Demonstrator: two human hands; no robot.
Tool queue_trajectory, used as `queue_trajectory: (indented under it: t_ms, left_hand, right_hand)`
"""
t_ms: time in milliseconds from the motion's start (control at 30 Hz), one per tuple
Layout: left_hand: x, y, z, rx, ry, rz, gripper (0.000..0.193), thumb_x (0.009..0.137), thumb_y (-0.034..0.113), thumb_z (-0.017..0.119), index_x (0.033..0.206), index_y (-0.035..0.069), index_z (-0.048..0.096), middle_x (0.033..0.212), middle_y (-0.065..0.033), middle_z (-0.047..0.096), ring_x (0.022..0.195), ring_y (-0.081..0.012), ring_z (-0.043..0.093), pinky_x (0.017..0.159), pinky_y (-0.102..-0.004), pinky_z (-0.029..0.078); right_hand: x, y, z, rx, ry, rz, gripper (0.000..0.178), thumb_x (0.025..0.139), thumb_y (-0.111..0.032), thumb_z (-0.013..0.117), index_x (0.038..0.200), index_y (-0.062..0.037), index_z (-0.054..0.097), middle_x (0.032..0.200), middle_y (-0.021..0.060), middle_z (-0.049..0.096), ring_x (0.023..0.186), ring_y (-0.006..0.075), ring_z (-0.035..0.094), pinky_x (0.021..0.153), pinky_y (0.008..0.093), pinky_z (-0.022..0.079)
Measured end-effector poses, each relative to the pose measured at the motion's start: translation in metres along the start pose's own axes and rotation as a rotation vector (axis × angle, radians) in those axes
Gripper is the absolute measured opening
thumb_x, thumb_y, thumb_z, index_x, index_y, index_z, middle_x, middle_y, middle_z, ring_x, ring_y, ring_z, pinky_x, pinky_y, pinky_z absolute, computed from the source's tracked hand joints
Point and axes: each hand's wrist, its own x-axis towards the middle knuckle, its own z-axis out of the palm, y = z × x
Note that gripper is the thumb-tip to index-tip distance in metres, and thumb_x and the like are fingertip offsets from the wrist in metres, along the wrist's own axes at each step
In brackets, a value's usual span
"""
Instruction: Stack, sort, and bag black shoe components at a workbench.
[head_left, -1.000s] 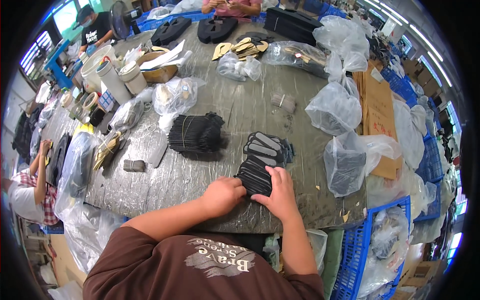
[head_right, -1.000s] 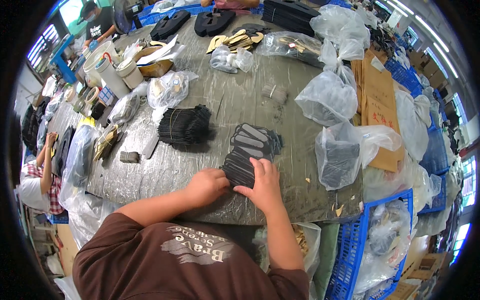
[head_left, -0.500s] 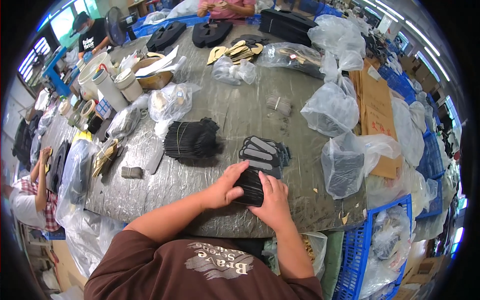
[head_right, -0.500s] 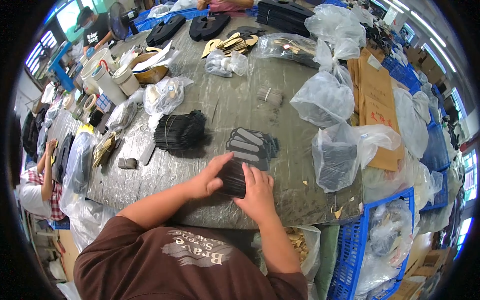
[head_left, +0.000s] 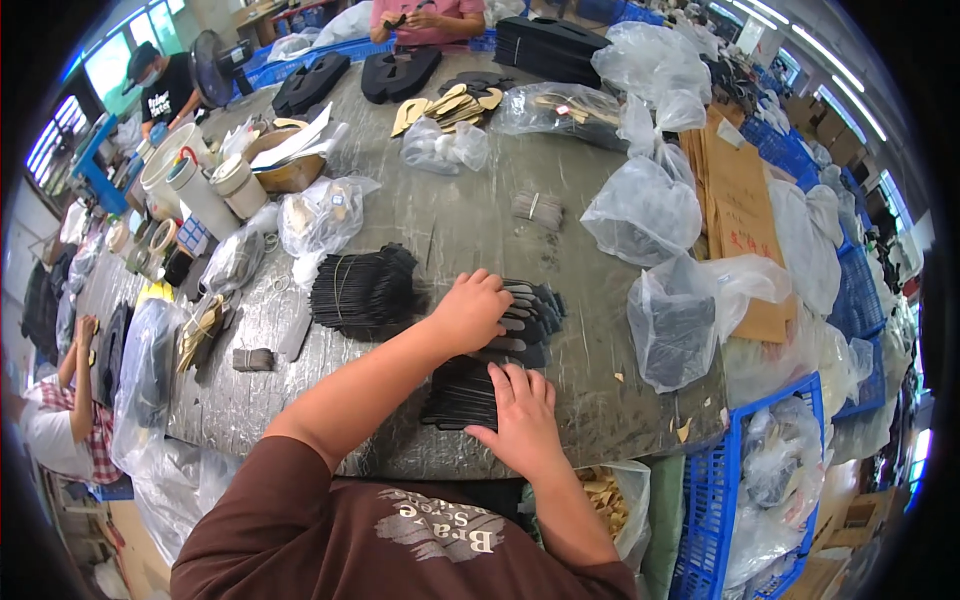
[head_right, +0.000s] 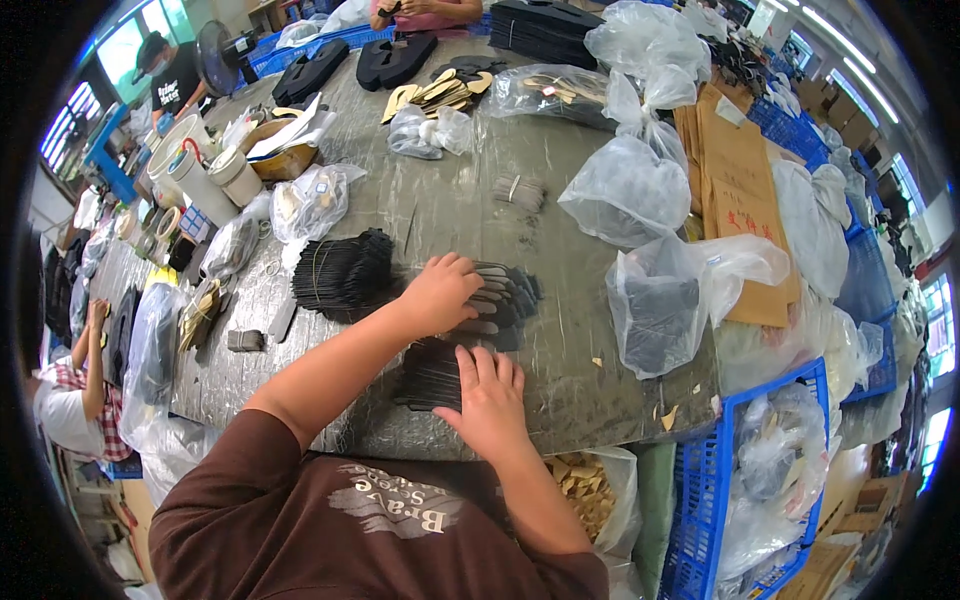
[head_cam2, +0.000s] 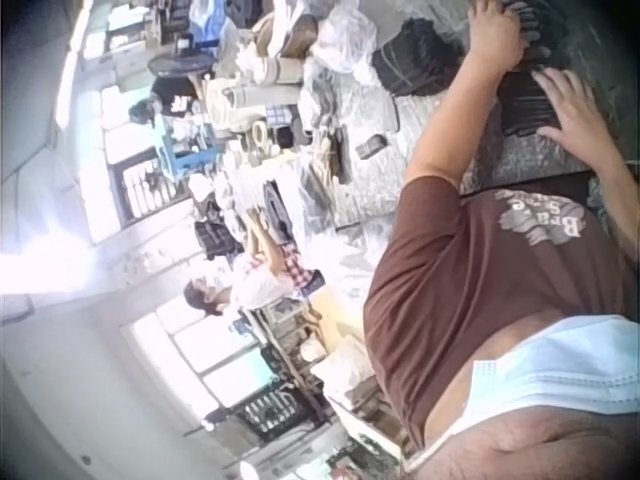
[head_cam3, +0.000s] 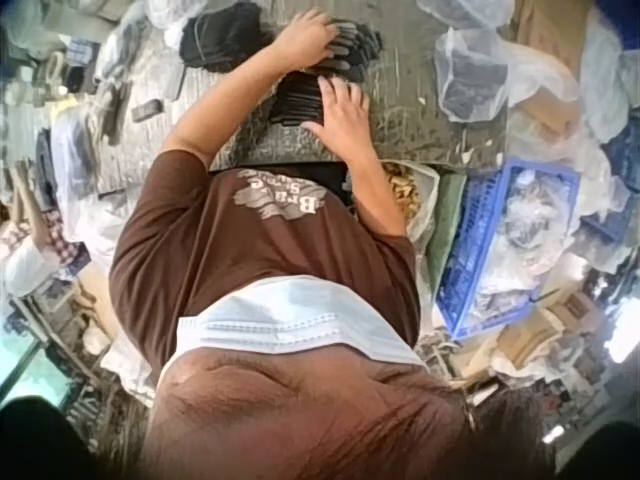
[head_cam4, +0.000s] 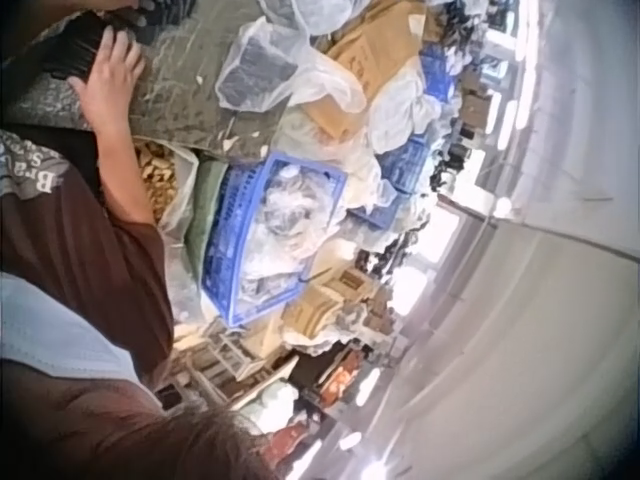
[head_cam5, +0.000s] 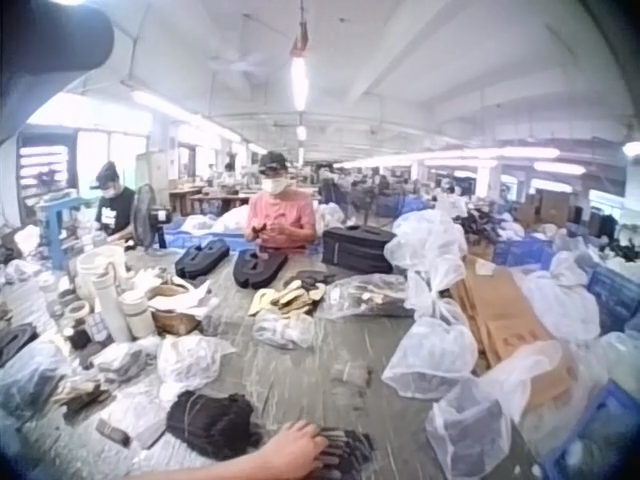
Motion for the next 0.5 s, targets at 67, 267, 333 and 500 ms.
queue_trajectory:
  t_ms: [67,267,333,500]
  left_hand:
    - [-0.004,-0.002,0.001,-0.043,-0.020,-0.026,0.041,0.066,0.023,0.077,0.101,0.004,0.064,0.109,-0.0100,0.060,0.105,-0.0254,0.051,0.089,-0.0395,0.041]
    - [-0.014,-0.001,0.008,-0.052,-0.058,0.044,0.032,0.072,0.025,0.072,0.096,0.004,0.065,0.088,-0.0107,0.065,0.098,-0.0294,0.055,0.088,-0.0408,0.042]
    - [-0.015,0.000,0.006,-0.179,-0.134,-0.022,0.033,0.073,0.022,0.070,0.098,0.003,0.064,0.090,-0.0149,0.066,0.096,-0.0344,0.058,0.086,-0.0432,0.044]
    - [-0.017,0.002,-0.009,-0.357,-0.281,-0.029,0.037,0.070,0.021,0.072,0.098,0.000,0.063,0.097,-0.0192,0.064,0.094,-0.0382,0.059,0.082,-0.0439,0.046]
  right_hand:
    - [0.002,0.001,0.001,0.077,0.051,-0.026,0.083,0.061,-0.037,0.082,0.128,-0.0023,0.047,0.120,0.0124,0.047,0.112,0.0307,0.043,0.099,0.0466,0.031]
    - [0.002,0.008,0.004,0.101,0.087,-0.082,0.083,0.059,-0.036,0.082,0.127,-0.0012,0.048,0.117,0.0120,0.047,0.109,0.0304,0.043,0.098,0.0464,0.031]
    - [0.001,0.008,0.005,0.101,0.091,-0.077,0.083,0.059,-0.036,0.082,0.126,-0.0014,0.049,0.116,0.0116,0.047,0.108,0.0300,0.043,0.098,0.0464,0.031]
    - [-0.002,0.007,0.008,0.106,0.121,-0.080,0.082,0.058,-0.035,0.082,0.125,-0.0019,0.049,0.115,0.0107,0.047,0.105,0.0294,0.044,0.097,0.0466,0.032]
